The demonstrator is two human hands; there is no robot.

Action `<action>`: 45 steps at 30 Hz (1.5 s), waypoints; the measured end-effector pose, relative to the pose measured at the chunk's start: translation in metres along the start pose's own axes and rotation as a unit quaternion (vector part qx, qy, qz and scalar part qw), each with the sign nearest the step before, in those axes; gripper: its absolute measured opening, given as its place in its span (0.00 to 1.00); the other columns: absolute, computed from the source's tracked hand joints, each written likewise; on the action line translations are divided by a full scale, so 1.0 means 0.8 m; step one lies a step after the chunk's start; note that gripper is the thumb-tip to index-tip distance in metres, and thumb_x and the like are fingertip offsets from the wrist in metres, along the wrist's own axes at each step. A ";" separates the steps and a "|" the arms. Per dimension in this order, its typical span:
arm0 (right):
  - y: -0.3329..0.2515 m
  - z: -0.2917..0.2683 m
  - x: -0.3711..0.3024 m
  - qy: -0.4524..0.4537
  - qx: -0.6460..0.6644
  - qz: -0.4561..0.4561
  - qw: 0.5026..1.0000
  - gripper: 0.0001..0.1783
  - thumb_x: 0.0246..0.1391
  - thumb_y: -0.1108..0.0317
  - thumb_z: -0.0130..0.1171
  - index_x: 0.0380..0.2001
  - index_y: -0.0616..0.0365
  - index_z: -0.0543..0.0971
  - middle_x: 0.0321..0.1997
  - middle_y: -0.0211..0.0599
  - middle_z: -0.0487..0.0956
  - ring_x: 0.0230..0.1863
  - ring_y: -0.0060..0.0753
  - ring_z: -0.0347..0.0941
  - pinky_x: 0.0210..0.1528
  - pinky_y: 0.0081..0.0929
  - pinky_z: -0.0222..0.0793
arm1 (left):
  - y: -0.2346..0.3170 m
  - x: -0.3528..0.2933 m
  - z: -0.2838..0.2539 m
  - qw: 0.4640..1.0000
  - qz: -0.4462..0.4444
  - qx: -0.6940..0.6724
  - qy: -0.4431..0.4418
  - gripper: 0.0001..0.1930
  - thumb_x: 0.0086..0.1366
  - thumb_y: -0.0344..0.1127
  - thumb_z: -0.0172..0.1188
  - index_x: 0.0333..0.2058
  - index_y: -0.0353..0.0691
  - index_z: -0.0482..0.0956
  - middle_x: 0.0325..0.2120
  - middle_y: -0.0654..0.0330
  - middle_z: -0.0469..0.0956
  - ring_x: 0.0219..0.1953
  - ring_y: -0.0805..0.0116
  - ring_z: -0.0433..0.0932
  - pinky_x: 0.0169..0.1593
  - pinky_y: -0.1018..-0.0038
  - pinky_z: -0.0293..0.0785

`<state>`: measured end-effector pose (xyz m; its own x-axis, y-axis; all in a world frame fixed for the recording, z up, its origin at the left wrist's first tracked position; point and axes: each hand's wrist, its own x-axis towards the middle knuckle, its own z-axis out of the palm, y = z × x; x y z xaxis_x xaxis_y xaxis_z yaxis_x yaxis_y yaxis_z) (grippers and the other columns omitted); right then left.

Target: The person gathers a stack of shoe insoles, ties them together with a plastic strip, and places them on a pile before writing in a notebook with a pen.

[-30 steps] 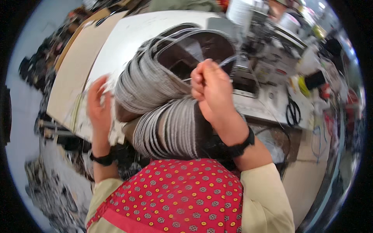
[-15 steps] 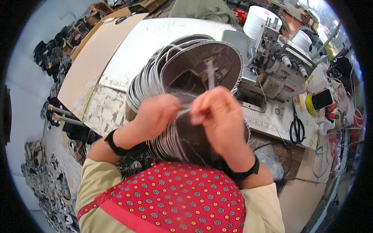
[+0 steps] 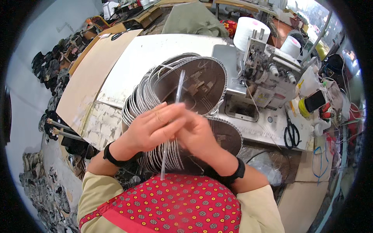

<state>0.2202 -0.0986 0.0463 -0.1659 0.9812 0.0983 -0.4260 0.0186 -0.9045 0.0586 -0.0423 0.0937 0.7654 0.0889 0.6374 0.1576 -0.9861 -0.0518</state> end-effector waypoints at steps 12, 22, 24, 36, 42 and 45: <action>0.013 -0.031 0.008 0.050 -0.119 -0.200 0.971 0.15 0.64 0.65 0.47 0.25 0.60 0.73 0.24 0.28 0.72 0.26 0.17 0.66 0.32 0.18 0.64 | -0.007 -0.049 -0.004 0.711 -0.451 -0.534 0.071 0.18 0.72 0.34 0.36 0.25 0.35 0.69 0.24 0.56 0.76 0.20 0.77 0.68 0.23 0.79 0.64; 0.002 -0.042 -0.018 -0.016 -0.083 -0.073 0.994 0.13 0.61 0.69 0.49 0.23 0.62 0.74 0.18 0.25 0.68 0.17 0.15 0.57 0.23 0.17 0.54 | -0.025 -0.071 -0.006 0.929 -0.317 -0.183 0.053 0.12 0.64 0.30 0.48 0.20 0.36 0.67 0.17 0.57 0.67 0.19 0.63 0.64 0.22 0.71 0.60; 0.030 -0.047 -0.002 -0.011 0.061 -0.007 0.998 0.14 0.64 0.66 0.47 0.28 0.63 0.72 0.16 0.21 0.61 0.16 0.12 0.49 0.20 0.16 0.47 | -0.026 -0.068 0.019 0.935 -0.312 -0.158 0.051 0.14 0.67 0.29 0.44 0.20 0.36 0.64 0.16 0.62 0.65 0.17 0.71 0.58 0.21 0.75 0.57; -0.064 -0.016 0.016 -0.026 -0.357 -0.272 0.894 0.08 0.57 0.73 0.55 0.38 0.65 0.77 0.44 0.36 0.77 0.42 0.25 0.72 0.44 0.21 0.67 | 0.020 -0.037 0.051 0.937 -0.328 -0.099 -0.071 0.06 0.59 0.30 0.56 0.35 0.37 0.74 0.29 0.52 0.74 0.31 0.51 0.75 0.34 0.62 0.73; 0.015 -0.028 0.031 -0.030 -0.242 -0.064 0.968 0.19 0.51 0.80 0.57 0.48 0.66 0.71 0.41 0.40 0.78 0.41 0.25 0.76 0.43 0.22 0.72 | 0.010 -0.036 0.051 0.860 -0.442 -0.252 0.029 0.04 0.66 0.28 0.48 0.33 0.34 0.70 0.26 0.55 0.71 0.26 0.62 0.75 0.31 0.72 0.71; 0.023 -0.031 0.030 0.013 -0.238 -0.057 0.970 0.14 0.50 0.81 0.59 0.42 0.65 0.72 0.37 0.36 0.79 0.36 0.21 0.76 0.38 0.18 0.72 | 0.020 -0.021 0.029 0.742 -0.548 -0.382 0.055 0.03 0.66 0.26 0.49 0.35 0.35 0.71 0.27 0.55 0.73 0.26 0.67 0.76 0.31 0.75 0.71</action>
<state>0.2301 -0.0702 0.0216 -0.1161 0.9719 0.2048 0.0192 0.2084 -0.9779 0.0629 -0.0563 0.0642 0.3757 0.9260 0.0357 0.2160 -0.1250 0.9684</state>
